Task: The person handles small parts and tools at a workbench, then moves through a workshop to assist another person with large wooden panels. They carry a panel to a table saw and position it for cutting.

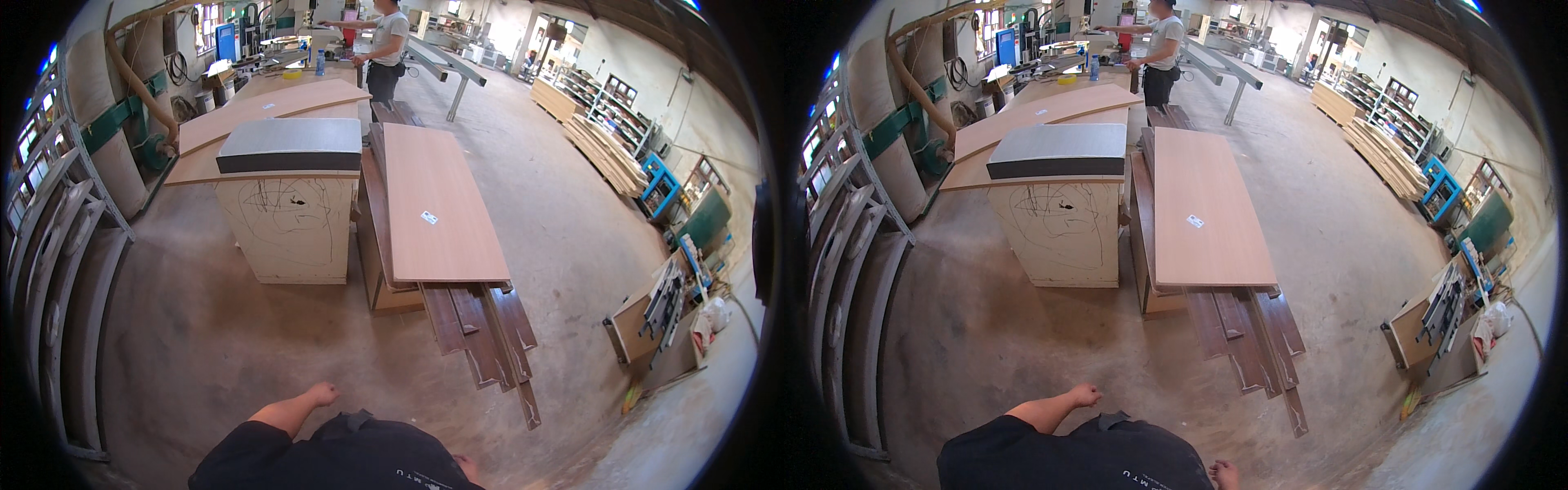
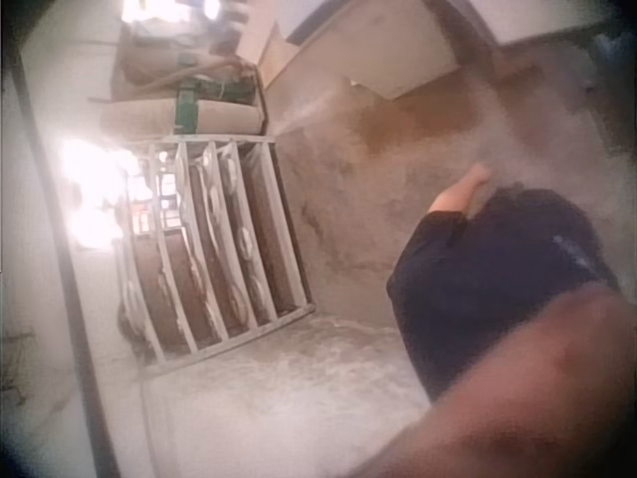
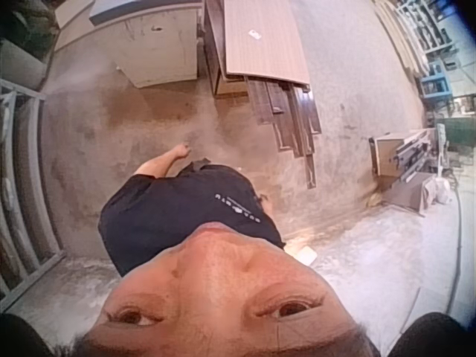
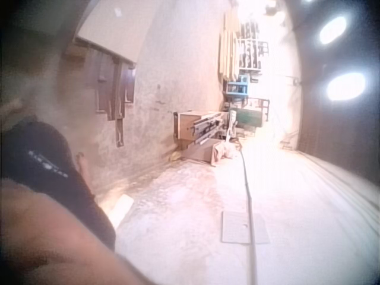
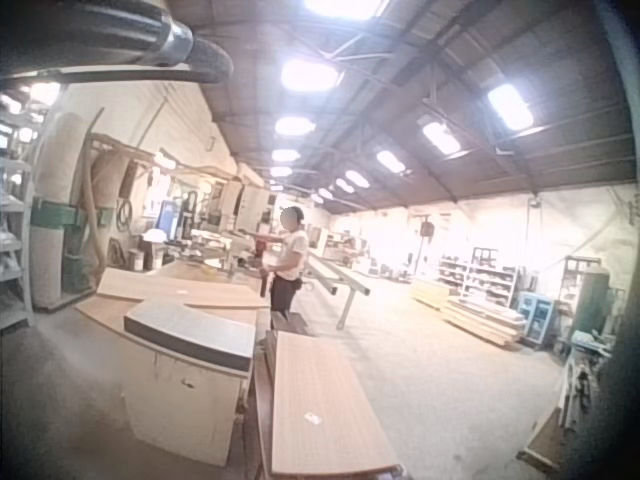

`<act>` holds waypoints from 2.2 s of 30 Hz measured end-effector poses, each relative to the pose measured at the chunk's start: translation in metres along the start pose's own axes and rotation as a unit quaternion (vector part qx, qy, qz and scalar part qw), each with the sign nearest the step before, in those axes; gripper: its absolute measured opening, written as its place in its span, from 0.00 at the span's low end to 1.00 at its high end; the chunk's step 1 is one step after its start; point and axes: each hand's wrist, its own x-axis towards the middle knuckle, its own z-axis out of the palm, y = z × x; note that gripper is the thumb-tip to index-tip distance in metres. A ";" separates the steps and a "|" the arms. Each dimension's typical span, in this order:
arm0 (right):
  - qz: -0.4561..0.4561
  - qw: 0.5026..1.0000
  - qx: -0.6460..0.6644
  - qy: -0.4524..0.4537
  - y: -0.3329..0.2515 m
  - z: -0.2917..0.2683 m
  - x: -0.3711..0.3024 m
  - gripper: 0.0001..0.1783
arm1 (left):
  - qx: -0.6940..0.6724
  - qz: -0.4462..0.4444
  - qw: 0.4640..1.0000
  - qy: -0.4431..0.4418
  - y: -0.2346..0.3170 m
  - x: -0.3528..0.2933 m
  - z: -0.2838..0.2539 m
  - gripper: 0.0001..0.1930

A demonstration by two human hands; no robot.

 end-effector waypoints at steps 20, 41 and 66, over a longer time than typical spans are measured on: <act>-0.009 0.999 0.036 -0.001 0.010 0.009 -0.010 0.14 | -0.001 0.010 1.000 -0.005 -0.005 -0.002 0.002 0.18; 0.021 0.996 0.089 0.008 0.016 0.005 0.003 0.13 | 0.019 0.033 0.999 0.001 -0.001 0.000 -0.011 0.19; -0.127 0.964 -0.099 -0.210 -0.182 0.064 0.008 0.19 | 0.040 -0.066 0.997 0.005 -0.077 -0.041 -0.038 0.14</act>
